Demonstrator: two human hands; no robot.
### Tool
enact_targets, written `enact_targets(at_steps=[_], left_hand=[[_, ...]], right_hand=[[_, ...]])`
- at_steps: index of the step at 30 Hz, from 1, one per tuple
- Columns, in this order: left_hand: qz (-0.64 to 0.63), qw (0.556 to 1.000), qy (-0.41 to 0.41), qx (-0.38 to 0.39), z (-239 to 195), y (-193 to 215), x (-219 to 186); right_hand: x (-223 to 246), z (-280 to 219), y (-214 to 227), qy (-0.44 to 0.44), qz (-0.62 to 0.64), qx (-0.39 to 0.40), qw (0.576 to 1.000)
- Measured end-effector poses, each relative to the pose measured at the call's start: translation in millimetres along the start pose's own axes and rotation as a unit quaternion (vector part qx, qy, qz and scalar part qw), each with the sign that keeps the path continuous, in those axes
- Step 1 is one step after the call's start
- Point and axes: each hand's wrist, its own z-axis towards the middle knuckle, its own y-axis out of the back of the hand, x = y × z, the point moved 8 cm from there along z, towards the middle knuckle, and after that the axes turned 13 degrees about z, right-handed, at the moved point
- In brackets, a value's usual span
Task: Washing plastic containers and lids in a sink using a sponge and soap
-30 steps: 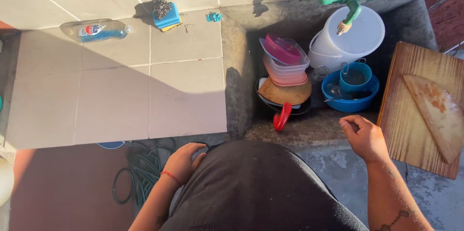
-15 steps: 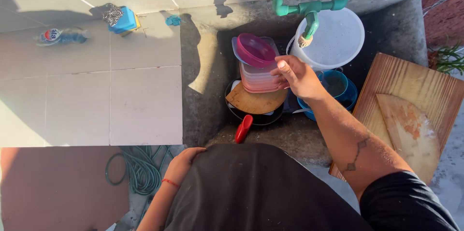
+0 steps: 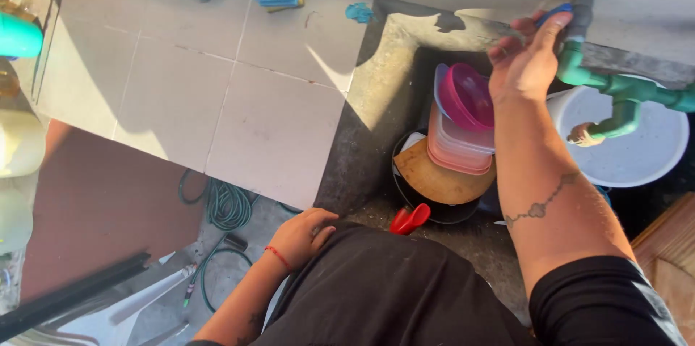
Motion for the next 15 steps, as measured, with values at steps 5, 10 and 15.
enact_targets(at_steps=[5, 10, 15], left_hand=[[-0.017, 0.995, -0.035, -0.097, 50, 59, 10], [-0.114, 0.937, -0.022, -0.331, 135, 195, 38], [0.061, 0.907, 0.01, -0.417, 243, 275, 94]], right_hand=[[9, -10, -3, 0.049, -0.048, -0.069, 0.995], [4, -18, 16, 0.035, -0.155, -0.04, 0.986], [-14, -20, 141, -0.004, -0.182, -0.111, 0.977]])
